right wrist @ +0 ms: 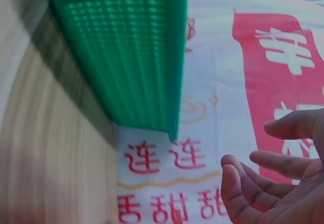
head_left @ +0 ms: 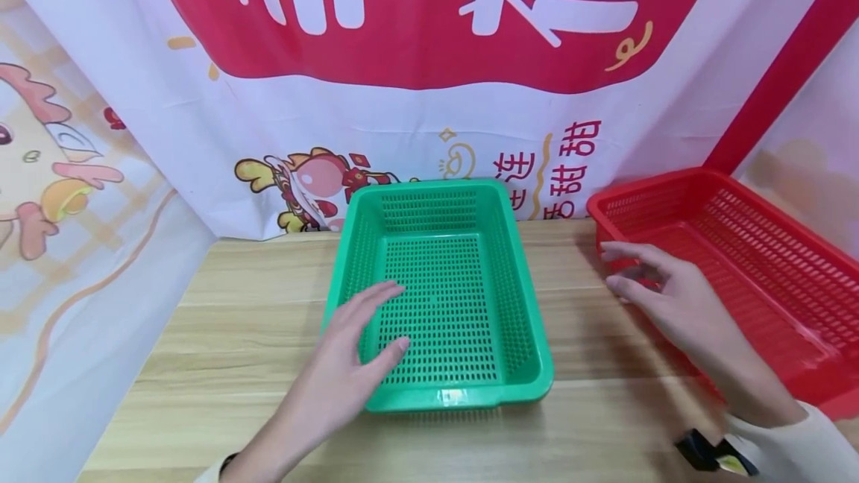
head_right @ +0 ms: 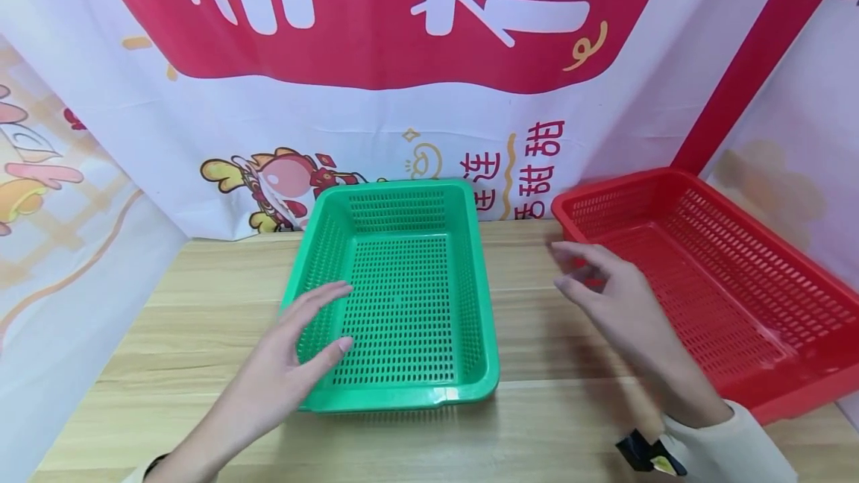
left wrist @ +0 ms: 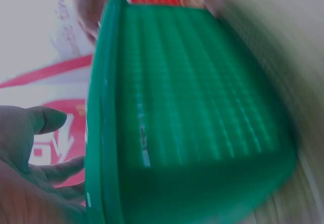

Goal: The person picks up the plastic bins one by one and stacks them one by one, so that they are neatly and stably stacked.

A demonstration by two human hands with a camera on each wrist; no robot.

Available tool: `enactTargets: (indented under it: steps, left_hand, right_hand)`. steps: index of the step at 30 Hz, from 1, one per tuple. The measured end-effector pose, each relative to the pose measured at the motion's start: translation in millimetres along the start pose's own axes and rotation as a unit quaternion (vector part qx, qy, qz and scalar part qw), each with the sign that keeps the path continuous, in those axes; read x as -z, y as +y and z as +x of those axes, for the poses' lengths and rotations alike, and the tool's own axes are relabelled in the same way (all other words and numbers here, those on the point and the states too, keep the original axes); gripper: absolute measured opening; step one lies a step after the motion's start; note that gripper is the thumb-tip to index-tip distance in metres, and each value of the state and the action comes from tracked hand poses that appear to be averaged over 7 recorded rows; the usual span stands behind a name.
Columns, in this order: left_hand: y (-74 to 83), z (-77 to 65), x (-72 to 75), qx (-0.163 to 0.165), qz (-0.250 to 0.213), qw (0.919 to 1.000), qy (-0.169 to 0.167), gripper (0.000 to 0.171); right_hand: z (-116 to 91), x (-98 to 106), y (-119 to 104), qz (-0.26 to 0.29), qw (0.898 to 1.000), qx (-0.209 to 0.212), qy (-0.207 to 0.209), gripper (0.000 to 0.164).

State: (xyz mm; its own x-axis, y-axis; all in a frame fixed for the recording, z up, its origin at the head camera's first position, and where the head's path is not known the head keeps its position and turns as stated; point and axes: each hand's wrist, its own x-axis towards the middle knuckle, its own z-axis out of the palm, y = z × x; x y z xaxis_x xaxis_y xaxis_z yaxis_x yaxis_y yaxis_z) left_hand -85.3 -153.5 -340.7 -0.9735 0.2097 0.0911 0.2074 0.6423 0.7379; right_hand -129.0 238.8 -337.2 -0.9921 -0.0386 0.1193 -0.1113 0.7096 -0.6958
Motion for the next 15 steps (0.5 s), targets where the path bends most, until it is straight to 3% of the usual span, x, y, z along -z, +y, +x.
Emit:
enactTargets:
  steps: [7, 12, 15]
  left_hand:
    - [26.5, -4.5, -30.9, -0.006, -0.047, 0.9981, -0.040, 0.061]
    - [43.0, -2.9, -49.1, -0.017, -0.076, 0.9945, -0.069, 0.064]
    - [53.8, -1.7, -59.2, -0.039, -0.093, 0.9911, -0.086, 0.065]
  right_hand:
    - [-5, 24, 14, -0.008, 0.998, -0.054, -0.022, 0.062]
    - [-10, 40, 28, -0.033, 0.997, -0.063, -0.017, 0.067]
    - [-12, 49, 39, -0.046, 0.997, -0.062, -0.008, 0.068]
